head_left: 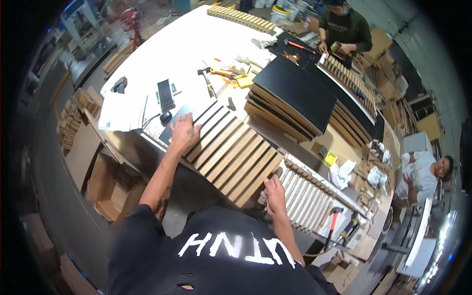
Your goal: Assembling louvered wooden furniture panels using a pneumatic nail gun and a hammer.
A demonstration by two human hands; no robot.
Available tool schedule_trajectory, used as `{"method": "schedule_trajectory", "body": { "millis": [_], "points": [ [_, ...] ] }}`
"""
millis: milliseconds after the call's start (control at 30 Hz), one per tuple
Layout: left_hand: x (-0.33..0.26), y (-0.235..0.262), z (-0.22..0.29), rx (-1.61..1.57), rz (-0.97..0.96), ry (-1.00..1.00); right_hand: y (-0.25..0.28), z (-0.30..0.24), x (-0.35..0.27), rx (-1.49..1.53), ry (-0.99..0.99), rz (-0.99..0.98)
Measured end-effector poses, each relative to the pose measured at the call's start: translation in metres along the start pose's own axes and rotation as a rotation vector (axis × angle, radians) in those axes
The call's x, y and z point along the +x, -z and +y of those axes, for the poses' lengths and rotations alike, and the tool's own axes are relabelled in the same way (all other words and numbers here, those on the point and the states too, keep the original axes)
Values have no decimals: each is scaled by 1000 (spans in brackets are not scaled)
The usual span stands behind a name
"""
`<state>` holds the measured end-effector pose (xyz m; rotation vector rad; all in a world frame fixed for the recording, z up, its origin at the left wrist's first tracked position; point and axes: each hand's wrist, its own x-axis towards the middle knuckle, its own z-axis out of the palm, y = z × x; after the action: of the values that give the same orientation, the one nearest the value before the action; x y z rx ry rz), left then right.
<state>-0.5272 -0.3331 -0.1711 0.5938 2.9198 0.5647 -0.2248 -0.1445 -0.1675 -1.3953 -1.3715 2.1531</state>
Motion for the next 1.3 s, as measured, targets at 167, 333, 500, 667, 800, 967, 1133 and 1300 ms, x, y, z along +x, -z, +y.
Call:
{"method": "schedule_trajectory", "body": {
  "millis": [167,333,500,667,800,967,1133,1300],
  "points": [
    [26,-2,-32,-154,78,-129,-34,9,31,-406,181,-112],
    [19,6,-35,-211,207,-177,-68,-11,37,-290,263,-53],
    [13,19,-31,-177,191,-147,-68,18,64,-488,500,46],
    [18,15,-40,-182,197,-134,-82,-11,57,-569,414,15],
    [28,28,-48,-254,151,-97,-100,-41,49,-655,311,-28],
    [50,15,-85,-604,116,-20,-96,-16,72,-463,380,-221],
    [63,6,-113,-404,-113,53,-113,-7,53,139,204,-259],
    [80,11,-134,-688,-372,68,-122,-18,62,21,97,-261]
  ]
}}
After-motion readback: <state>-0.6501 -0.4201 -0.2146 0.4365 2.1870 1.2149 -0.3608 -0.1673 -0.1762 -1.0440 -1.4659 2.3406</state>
